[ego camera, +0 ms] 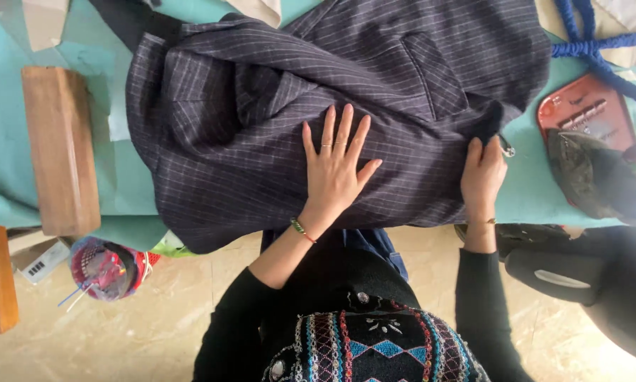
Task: The person irons a dark plaid garment on a light blue work surface. They use a steam iron to press the fabric, frequently adjusting and smoothing the material with their hands to remove wrinkles.
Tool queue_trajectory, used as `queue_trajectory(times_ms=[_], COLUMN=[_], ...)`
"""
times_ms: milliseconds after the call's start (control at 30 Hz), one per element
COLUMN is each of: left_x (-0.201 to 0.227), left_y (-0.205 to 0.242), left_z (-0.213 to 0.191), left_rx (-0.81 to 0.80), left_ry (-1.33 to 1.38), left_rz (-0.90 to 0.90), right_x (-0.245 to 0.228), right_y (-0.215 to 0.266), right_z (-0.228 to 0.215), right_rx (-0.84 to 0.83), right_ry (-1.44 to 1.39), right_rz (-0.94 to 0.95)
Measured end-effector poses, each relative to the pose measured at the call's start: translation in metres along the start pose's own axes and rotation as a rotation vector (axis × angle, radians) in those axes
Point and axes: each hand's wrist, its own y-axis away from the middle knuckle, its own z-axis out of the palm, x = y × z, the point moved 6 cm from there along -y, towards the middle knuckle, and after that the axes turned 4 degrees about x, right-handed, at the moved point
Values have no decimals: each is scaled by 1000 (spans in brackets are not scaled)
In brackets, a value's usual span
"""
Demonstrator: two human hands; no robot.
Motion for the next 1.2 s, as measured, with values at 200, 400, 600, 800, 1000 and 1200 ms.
queue_trajectory(times_ms=[200, 400, 600, 800, 1000, 1200], left_x=[-4, -14, -93, -106, -75, -73], left_y=[1, -2, -11, -4, 0, 5], left_z=[-21, -31, -38, -36, -42, -24], left_rx=[-120, 27, 86, -45, -78, 11], left_ry=[-215, -12, 229, 230, 125, 85], left_rz=[-69, -149, -182, -100, -58, -91], right_x=[-188, -325, -317, -305, -258, -148], right_y=[-30, -34, -89, -95, -29, -12], right_z=[-81, 42, 79, 47, -36, -7], right_rx=[233, -395, -700, -619, -73, -199], right_ry=[257, -258, -317, -362, -257, -99], right_rz=[-169, -1006, -936, -940, -470, -210])
